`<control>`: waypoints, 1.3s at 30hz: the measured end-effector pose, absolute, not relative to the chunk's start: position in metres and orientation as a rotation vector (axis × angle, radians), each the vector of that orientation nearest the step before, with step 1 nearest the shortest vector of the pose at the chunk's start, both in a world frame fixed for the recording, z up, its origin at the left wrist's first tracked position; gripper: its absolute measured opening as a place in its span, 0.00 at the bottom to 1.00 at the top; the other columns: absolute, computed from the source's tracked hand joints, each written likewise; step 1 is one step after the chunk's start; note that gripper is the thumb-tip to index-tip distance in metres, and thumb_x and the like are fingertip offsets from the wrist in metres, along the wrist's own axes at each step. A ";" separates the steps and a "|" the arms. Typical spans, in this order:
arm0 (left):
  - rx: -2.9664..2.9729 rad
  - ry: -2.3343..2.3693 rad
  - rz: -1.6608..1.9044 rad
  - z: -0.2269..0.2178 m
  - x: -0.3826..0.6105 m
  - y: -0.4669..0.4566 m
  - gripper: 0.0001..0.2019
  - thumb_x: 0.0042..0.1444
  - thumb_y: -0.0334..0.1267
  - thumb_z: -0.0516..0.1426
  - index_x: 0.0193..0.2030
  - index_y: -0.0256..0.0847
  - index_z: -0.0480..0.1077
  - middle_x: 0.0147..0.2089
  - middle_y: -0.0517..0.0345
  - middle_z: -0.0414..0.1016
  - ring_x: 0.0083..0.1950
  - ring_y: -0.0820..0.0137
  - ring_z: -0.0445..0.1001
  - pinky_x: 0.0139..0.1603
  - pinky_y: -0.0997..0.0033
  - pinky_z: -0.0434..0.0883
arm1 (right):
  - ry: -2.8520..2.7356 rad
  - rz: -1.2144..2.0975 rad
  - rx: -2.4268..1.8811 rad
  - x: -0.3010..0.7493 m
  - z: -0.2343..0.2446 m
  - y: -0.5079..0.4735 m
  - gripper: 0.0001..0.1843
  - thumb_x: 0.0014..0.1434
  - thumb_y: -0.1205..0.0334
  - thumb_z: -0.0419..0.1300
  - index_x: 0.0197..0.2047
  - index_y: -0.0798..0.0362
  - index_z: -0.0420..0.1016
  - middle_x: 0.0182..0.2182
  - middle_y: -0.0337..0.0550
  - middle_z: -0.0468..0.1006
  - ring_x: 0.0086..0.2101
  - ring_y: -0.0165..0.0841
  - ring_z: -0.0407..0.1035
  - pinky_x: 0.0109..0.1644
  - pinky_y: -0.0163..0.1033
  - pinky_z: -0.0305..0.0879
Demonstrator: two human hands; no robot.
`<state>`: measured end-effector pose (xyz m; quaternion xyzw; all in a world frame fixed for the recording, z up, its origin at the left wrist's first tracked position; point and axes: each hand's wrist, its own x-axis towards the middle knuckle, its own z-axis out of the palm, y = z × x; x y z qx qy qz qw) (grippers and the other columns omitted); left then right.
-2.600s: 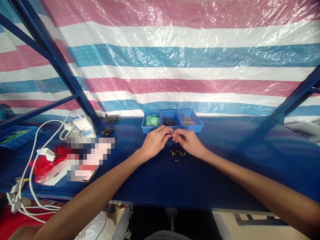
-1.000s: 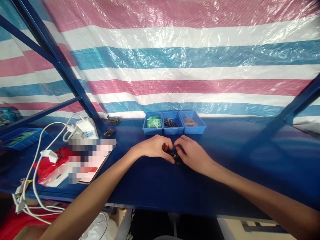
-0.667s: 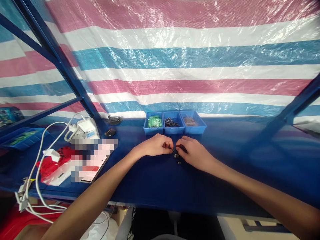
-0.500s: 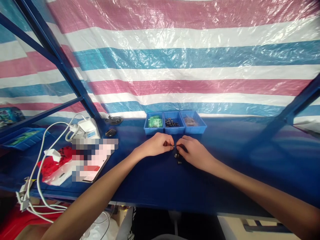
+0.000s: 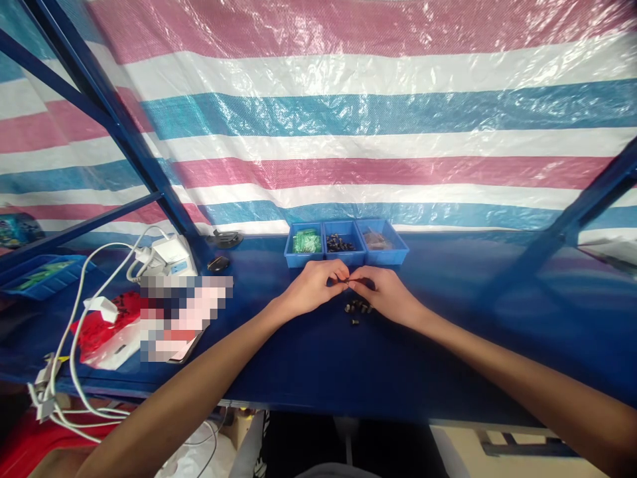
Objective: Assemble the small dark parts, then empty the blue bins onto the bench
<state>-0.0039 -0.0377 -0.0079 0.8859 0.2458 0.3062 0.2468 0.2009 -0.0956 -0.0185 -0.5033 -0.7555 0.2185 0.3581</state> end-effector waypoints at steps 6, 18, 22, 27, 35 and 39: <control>2.458 0.721 0.916 -0.008 -0.003 -0.040 0.03 0.63 0.37 0.63 0.42 0.41 0.75 0.42 0.60 0.77 0.39 0.73 0.75 0.40 0.74 0.71 | -1.786 0.792 -1.299 0.204 -0.014 -0.093 0.15 0.64 0.50 0.59 0.36 0.52 0.79 0.33 0.41 0.80 0.33 0.36 0.69 0.40 0.42 0.61; 2.492 0.782 0.963 -0.007 -0.001 -0.043 0.08 0.68 0.42 0.58 0.45 0.41 0.76 0.43 0.56 0.78 0.41 0.69 0.75 0.43 0.70 0.70 | -1.734 0.860 -1.185 0.201 -0.012 -0.095 0.17 0.67 0.50 0.58 0.34 0.53 0.77 0.34 0.42 0.78 0.37 0.37 0.70 0.42 0.41 0.61; 2.492 0.782 0.943 -0.007 -0.001 -0.042 0.10 0.71 0.39 0.54 0.44 0.41 0.77 0.44 0.55 0.80 0.44 0.68 0.77 0.45 0.69 0.69 | -1.770 0.771 -1.227 0.199 -0.014 -0.096 0.14 0.65 0.51 0.60 0.36 0.52 0.78 0.33 0.40 0.78 0.31 0.34 0.67 0.36 0.40 0.59; 2.367 0.800 0.894 -0.008 0.001 -0.043 0.12 0.70 0.42 0.54 0.41 0.40 0.77 0.40 0.58 0.80 0.36 0.71 0.76 0.40 0.72 0.69 | -1.797 0.554 -1.248 0.196 -0.015 -0.097 0.10 0.65 0.54 0.61 0.35 0.51 0.75 0.30 0.38 0.77 0.28 0.32 0.66 0.34 0.39 0.59; 2.352 0.725 0.794 -0.008 0.000 -0.042 0.14 0.71 0.37 0.49 0.36 0.38 0.72 0.34 0.60 0.75 0.32 0.74 0.73 0.36 0.74 0.66 | -1.784 0.460 -1.234 0.199 -0.017 -0.095 0.07 0.65 0.57 0.62 0.43 0.50 0.73 0.33 0.38 0.80 0.30 0.33 0.70 0.34 0.38 0.63; 2.490 0.659 0.790 -0.008 -0.001 -0.043 0.08 0.68 0.33 0.53 0.42 0.40 0.74 0.37 0.60 0.75 0.35 0.73 0.72 0.38 0.73 0.65 | -1.806 0.436 -1.221 0.198 -0.014 -0.097 0.07 0.66 0.56 0.62 0.43 0.50 0.75 0.33 0.38 0.79 0.31 0.33 0.71 0.34 0.38 0.63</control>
